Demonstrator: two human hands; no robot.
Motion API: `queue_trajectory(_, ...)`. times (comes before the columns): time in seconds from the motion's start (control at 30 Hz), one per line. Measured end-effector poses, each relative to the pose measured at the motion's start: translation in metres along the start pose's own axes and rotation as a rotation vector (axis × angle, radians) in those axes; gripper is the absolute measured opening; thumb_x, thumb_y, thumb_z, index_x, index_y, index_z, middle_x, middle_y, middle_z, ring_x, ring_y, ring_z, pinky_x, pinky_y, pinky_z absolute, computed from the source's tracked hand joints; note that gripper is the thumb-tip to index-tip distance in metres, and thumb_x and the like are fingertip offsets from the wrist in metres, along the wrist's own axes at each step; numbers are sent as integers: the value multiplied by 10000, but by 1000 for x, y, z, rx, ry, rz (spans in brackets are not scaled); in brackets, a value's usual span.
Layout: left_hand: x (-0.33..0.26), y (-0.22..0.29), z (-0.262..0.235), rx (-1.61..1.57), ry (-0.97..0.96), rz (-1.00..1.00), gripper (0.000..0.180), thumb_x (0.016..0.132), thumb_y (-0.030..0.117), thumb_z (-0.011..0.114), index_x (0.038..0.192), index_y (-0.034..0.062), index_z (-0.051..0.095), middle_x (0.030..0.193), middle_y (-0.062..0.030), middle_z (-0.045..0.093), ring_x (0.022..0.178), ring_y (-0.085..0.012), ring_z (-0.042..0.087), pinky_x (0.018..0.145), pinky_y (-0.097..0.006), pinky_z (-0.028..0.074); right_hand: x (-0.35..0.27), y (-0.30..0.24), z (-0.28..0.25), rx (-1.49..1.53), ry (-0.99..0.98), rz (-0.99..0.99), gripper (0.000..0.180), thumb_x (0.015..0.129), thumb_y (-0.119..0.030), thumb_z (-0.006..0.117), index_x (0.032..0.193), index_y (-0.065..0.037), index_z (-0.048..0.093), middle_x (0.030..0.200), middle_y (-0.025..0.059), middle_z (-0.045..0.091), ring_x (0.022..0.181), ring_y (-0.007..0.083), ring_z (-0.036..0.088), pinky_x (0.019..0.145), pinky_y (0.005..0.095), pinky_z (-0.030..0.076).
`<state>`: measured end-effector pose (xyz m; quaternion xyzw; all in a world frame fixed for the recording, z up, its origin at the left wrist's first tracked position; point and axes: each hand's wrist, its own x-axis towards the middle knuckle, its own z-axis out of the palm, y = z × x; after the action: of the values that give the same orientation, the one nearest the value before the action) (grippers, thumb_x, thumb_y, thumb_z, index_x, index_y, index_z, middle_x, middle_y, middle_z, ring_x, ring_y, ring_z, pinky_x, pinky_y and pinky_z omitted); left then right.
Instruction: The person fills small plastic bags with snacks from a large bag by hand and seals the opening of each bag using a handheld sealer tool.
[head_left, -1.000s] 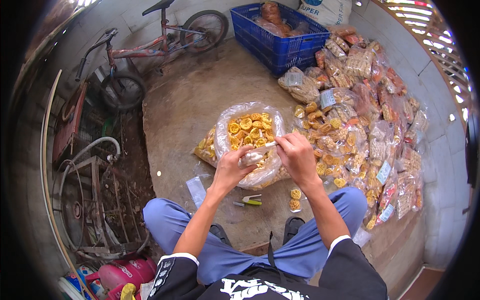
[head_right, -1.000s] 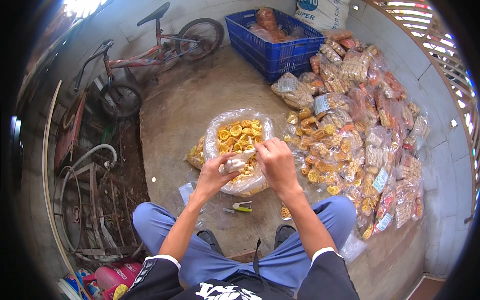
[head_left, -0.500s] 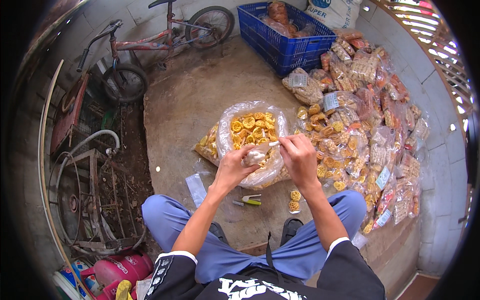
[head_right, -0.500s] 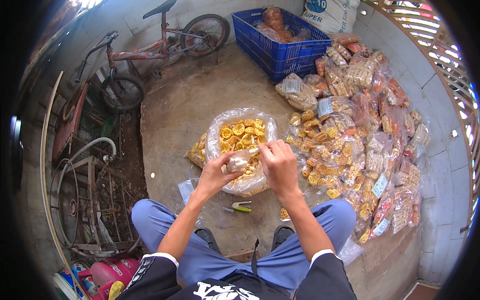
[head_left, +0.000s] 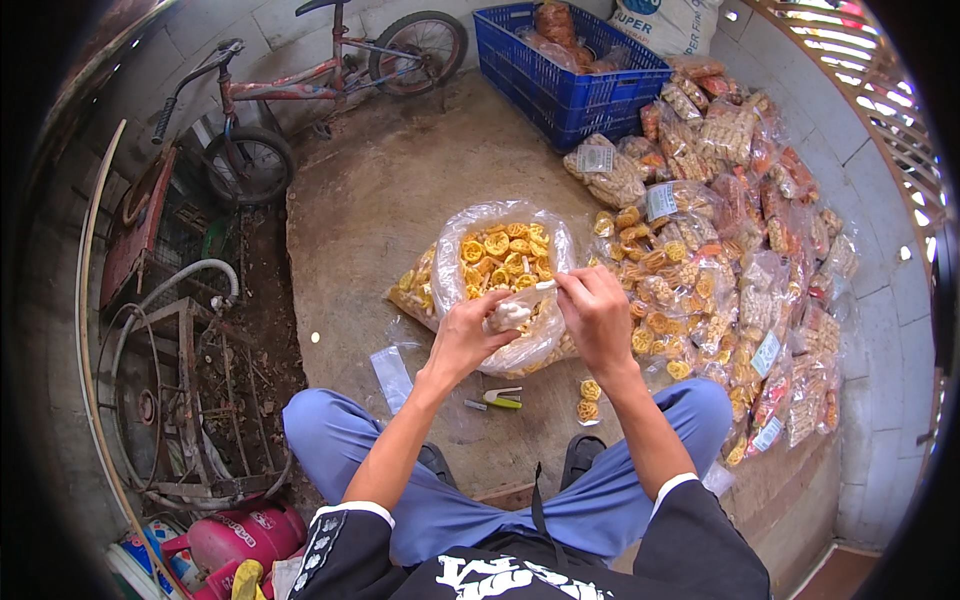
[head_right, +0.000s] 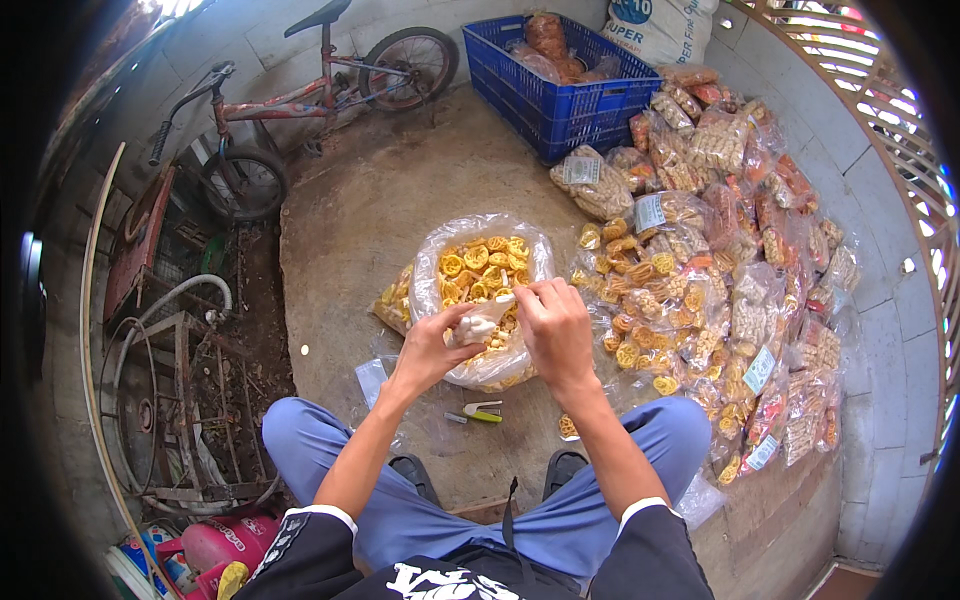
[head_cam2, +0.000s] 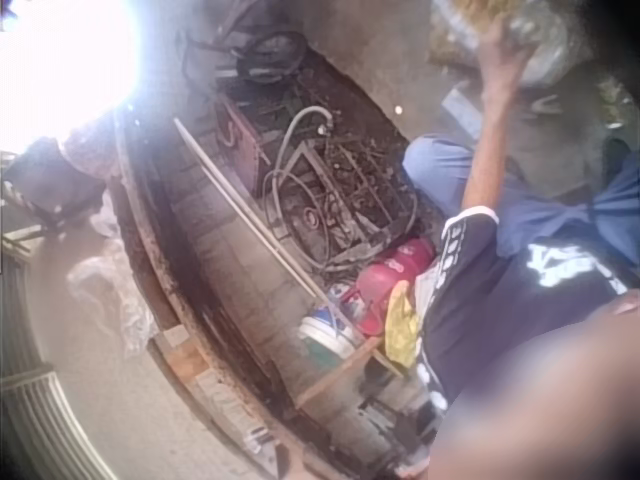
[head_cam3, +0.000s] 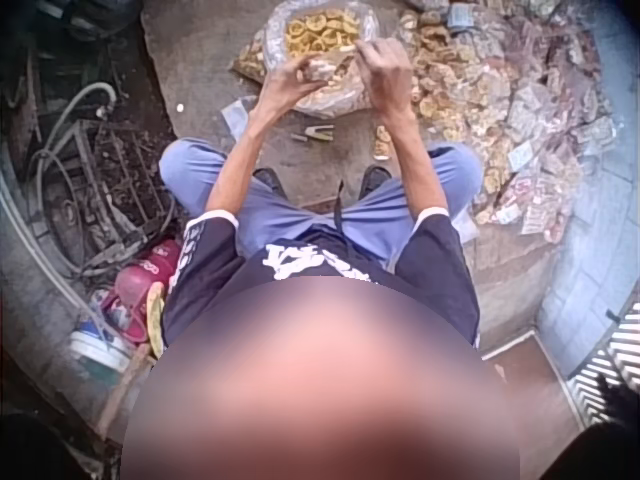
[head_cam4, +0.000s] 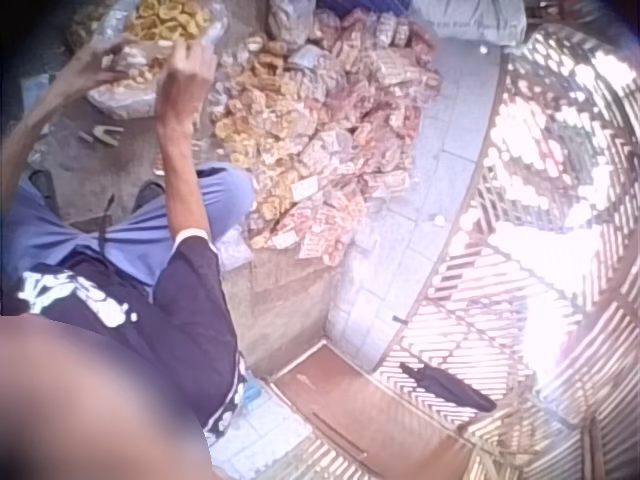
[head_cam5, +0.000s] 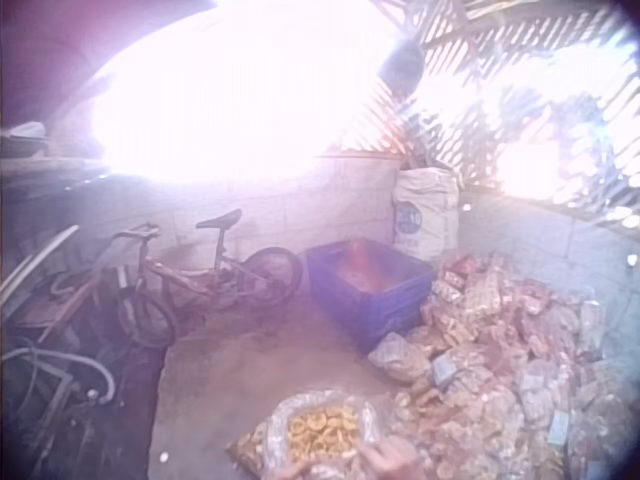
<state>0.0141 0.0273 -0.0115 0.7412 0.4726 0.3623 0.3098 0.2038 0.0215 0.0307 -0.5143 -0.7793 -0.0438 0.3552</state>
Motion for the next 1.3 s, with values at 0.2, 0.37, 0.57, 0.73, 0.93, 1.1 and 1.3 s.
queue_trajectory(0.2,0,-2,1,0,-7,-33,524,654,151,770,1124,33,570,890,-169,648,809,-269,645,713,-332,493,-1,0,2,-5,4,-43,194,682,-15,650,875,-31,642,816,68,595,797,227,560,714,339,456)
queue_trajectory(0.37,-1,1,3,-68,-58,-146,548,659,160,777,1148,42,562,931,-142,653,820,-220,620,742,-320,484,-3,-1,5,11,2,-15,190,687,-13,644,875,-37,647,832,73,602,812,235,566,726,336,459)
queue_trajectory(0.57,-1,3,1,-42,-50,-42,554,659,177,779,1151,44,562,947,-141,651,819,-222,624,744,-314,484,-1,2,9,264,-53,20,179,723,-28,635,898,-53,659,875,69,627,850,244,575,749,332,459)
queue_trajectory(0.73,-1,-2,4,-114,-86,-122,558,666,173,776,1164,49,557,965,-136,651,849,-212,621,765,-308,480,6,-1,0,378,-95,87,218,741,-118,673,955,-79,656,890,41,652,844,207,562,770,326,421)
queue_trajectory(0.93,0,3,4,-218,-91,-141,553,688,150,769,1189,65,551,990,-91,656,855,-157,602,787,-299,471,8,1,-11,261,-190,-25,360,718,-175,712,1061,-116,621,921,13,662,881,175,538,839,307,353)
queue_trajectory(1.1,0,-1,5,-205,-86,-121,556,666,173,782,1158,44,557,979,-141,649,880,-202,616,770,-324,482,7,0,-6,423,-291,72,517,713,-165,712,1200,-135,541,930,-2,662,894,168,530,852,311,341)
queue_trajectory(1.3,1,10,1,-280,-77,-37,547,673,158,774,1162,45,557,977,-118,654,865,-190,615,754,-310,480,11,-7,-13,381,-277,86,561,709,-159,706,1241,-165,526,880,-19,662,842,152,533,835,317,345)
